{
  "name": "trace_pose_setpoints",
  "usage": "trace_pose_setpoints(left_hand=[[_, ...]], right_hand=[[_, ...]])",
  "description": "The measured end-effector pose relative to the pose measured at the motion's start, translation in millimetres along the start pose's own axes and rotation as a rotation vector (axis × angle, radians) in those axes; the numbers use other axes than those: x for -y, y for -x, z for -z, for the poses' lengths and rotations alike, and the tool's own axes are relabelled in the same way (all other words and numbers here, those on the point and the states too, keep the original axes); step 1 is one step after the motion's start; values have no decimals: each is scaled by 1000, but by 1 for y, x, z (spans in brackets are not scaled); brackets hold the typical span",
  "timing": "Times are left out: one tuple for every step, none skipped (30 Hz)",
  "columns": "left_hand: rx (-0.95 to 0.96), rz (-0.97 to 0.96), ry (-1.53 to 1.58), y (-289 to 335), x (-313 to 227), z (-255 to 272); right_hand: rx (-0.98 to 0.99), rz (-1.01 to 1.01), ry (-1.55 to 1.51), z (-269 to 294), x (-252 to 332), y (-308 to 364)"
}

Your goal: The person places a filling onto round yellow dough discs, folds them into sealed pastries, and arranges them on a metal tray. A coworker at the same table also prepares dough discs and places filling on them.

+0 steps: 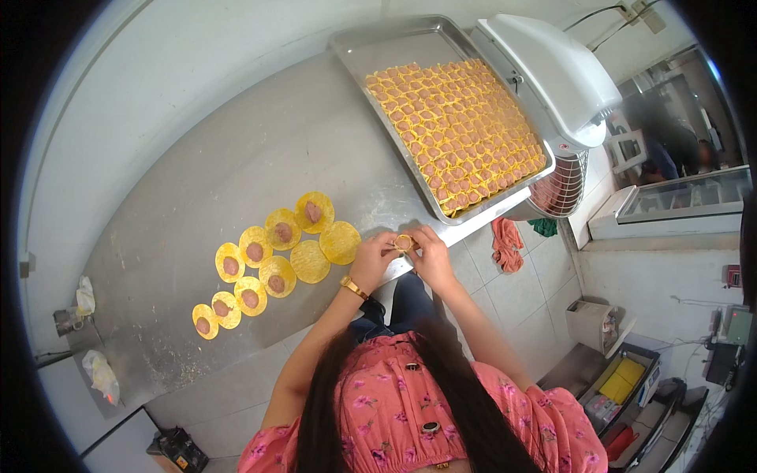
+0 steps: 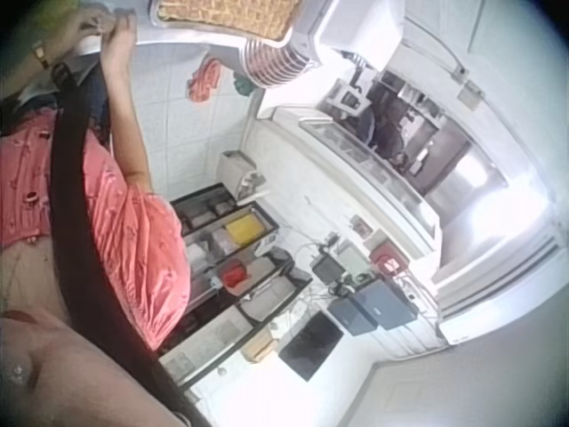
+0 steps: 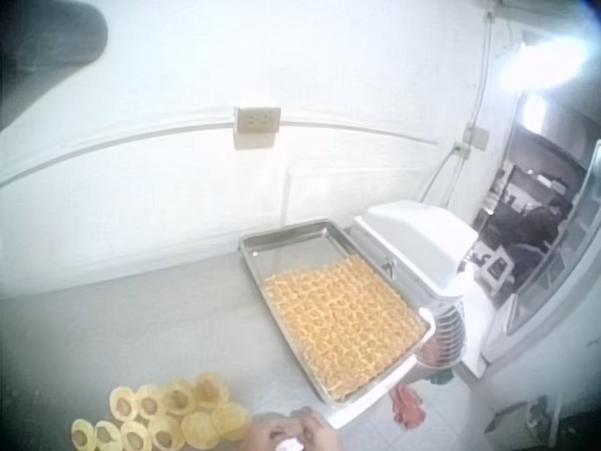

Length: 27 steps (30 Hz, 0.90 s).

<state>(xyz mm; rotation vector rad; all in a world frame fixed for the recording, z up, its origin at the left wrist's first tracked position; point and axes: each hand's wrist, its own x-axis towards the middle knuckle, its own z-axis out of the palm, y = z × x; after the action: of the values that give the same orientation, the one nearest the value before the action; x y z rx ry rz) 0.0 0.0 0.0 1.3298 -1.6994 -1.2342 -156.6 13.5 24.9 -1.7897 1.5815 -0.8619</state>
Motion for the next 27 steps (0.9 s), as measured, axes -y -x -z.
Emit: trace_pose_setpoints(left_hand=[[-19,6,43,0,0,0],[-39,23,78,0,-1,0],[-46,14,73,-1,-1,0],[-54,21,58,-1,-2,1],[-63,28,45,0,-2,1],[-77,12,24,0,-3,-1],[-93,-4,-2,0,-3,-1],[-115,-30,-13,-1,-4,-2],[-120,-27,-12,0,-4,-3],[-132,-33,-2,0,-3,-4],[-147,-45,24,1,-3,-6],[-122,-42,8,0,-2,-6],[-100,-43,5,-1,0,-4],[-80,-51,9,-1,2,-3],[-73,-41,28,0,3,-2],[-71,-39,53,1,4,-1],[-71,-33,88,2,5,0],[-77,-14,107,3,6,1],[-88,7,135,5,7,1],[-97,43,184,7,7,1],[-95,30,144,8,8,2],[-90,32,123,10,9,3],[-81,45,122,11,9,3],[-86,31,72,12,9,3],[-90,28,42,13,8,2],[-97,18,33,13,8,2],[-97,16,11,14,7,2]], right_hand=[[2,21,-3,-1,0,-2],[3,41,-6,-1,0,-3],[17,36,6,-1,-1,-7],[33,29,15,-2,-1,-8],[50,20,24,-3,-2,-9],[37,37,18,-1,-3,-10],[23,54,8,1,-4,-11],[11,72,0,2,-5,-11],[24,35,-25,3,-5,-10],[37,-2,-52,3,-5,-9],[49,-38,-78,3,-6,-8],[50,-34,-72,1,-6,-8],[51,-30,-67,-1,-6,-8],[52,-26,-62,-2,-6,-8],[61,-8,-35,-1,-6,-9],[69,10,-8,1,-6,-9],[77,28,19,4,-6,-10],[86,26,36,8,-6,-10],[94,25,53,14,-6,-11],[103,18,48,17,-5,-11],[111,54,61,17,-4,-11],[116,83,51,18,-4,-11],[113,130,22,18,-3,-11],[139,141,62,16,-3,-11],[157,171,82,12,-2,-12],[155,229,86,9,-1,-13],[199,179,132,7,0,-14]])
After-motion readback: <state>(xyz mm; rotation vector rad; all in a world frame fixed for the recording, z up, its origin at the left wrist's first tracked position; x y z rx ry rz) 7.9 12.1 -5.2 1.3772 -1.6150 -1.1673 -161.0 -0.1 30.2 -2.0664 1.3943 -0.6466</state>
